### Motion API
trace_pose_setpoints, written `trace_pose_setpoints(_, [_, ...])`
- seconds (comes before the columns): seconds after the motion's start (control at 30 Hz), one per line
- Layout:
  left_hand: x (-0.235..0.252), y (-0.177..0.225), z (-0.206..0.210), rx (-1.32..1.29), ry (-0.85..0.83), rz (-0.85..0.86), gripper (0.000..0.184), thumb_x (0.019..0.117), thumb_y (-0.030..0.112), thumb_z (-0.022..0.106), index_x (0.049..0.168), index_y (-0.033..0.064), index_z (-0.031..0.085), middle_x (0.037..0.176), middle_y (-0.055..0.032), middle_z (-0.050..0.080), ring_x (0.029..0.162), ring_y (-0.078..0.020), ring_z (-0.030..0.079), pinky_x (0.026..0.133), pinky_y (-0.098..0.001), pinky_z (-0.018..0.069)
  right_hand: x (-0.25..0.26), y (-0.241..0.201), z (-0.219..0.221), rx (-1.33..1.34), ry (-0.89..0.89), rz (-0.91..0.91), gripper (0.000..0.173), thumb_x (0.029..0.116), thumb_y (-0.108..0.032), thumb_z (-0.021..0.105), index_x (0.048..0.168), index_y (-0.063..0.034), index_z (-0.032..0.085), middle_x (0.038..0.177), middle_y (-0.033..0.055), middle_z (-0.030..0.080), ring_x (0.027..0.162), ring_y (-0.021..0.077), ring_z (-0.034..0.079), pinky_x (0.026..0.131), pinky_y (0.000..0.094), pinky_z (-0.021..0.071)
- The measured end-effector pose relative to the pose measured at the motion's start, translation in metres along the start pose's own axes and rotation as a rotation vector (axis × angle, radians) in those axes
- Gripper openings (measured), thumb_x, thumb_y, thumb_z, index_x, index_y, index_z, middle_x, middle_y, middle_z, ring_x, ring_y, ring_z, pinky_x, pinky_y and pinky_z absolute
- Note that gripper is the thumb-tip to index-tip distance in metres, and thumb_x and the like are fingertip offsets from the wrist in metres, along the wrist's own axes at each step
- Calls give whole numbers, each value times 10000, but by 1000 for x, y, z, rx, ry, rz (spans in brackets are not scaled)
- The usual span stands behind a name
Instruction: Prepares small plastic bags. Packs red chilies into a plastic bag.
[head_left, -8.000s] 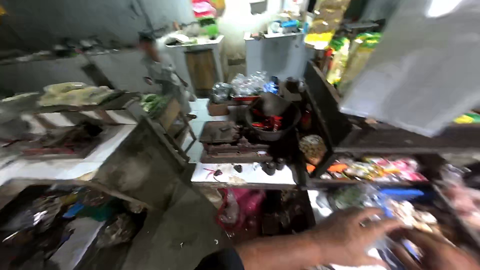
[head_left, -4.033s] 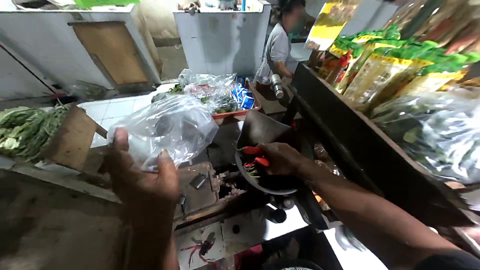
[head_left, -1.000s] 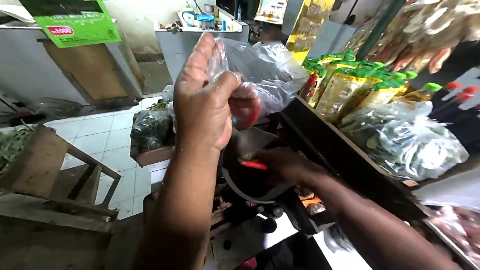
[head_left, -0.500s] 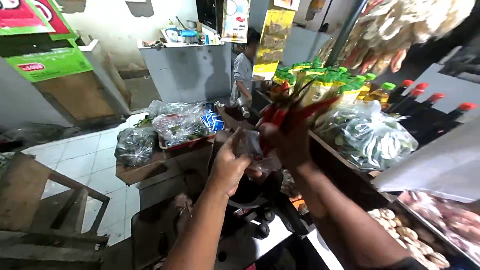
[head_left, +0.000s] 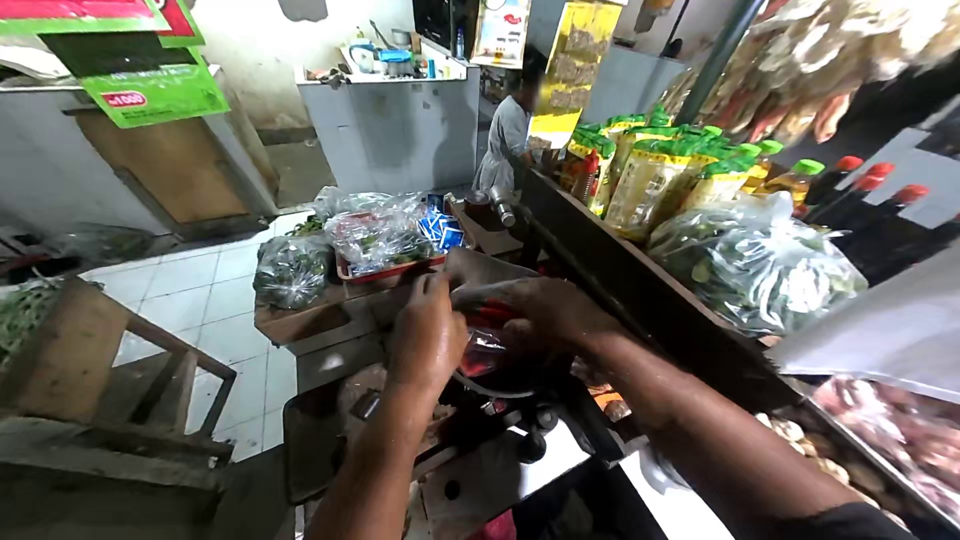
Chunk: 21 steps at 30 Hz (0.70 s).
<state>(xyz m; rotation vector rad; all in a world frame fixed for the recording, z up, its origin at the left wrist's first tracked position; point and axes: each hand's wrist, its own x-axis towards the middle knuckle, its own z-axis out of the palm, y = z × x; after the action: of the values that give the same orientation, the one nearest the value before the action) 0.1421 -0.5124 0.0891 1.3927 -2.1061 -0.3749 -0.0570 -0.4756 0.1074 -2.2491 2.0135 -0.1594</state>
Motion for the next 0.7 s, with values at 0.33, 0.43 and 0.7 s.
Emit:
trace_pose_setpoints(0.33, [11, -1, -20, 368, -4, -145, 268, 982, 201, 603, 1193, 43, 648, 1098, -224, 684, 940, -445, 696, 723, -628, 568, -14, 0, -9, -237, 244, 338, 314, 928, -334, 696, 1182, -152, 666, 980, 151, 712, 921, 381, 702, 704, 586, 562])
trace_pose_setpoints(0.43, [8, 1, -33, 250, 71, -110, 235, 1002, 197, 560, 1162, 44, 638, 892, -224, 697, 835, -451, 702, 687, -651, 550, -23, 1, -27, 24, 289, 339, 256, 965, -250, 631, 1213, -204, 675, 948, 110, 729, 838, 343, 712, 680, 598, 562])
trace_pose_setpoints(0.7, [-20, -4, -98, -666, 205, 513, 233, 1048, 102, 505, 1253, 63, 609, 1153, -15, 674, 860, -108, 700, 691, -292, 631, -105, -32, -57, 1197, 488, 22, 235, 1013, -128, 638, 1242, -78, 646, 1009, 57, 723, 778, 141, 703, 699, 310, 627])
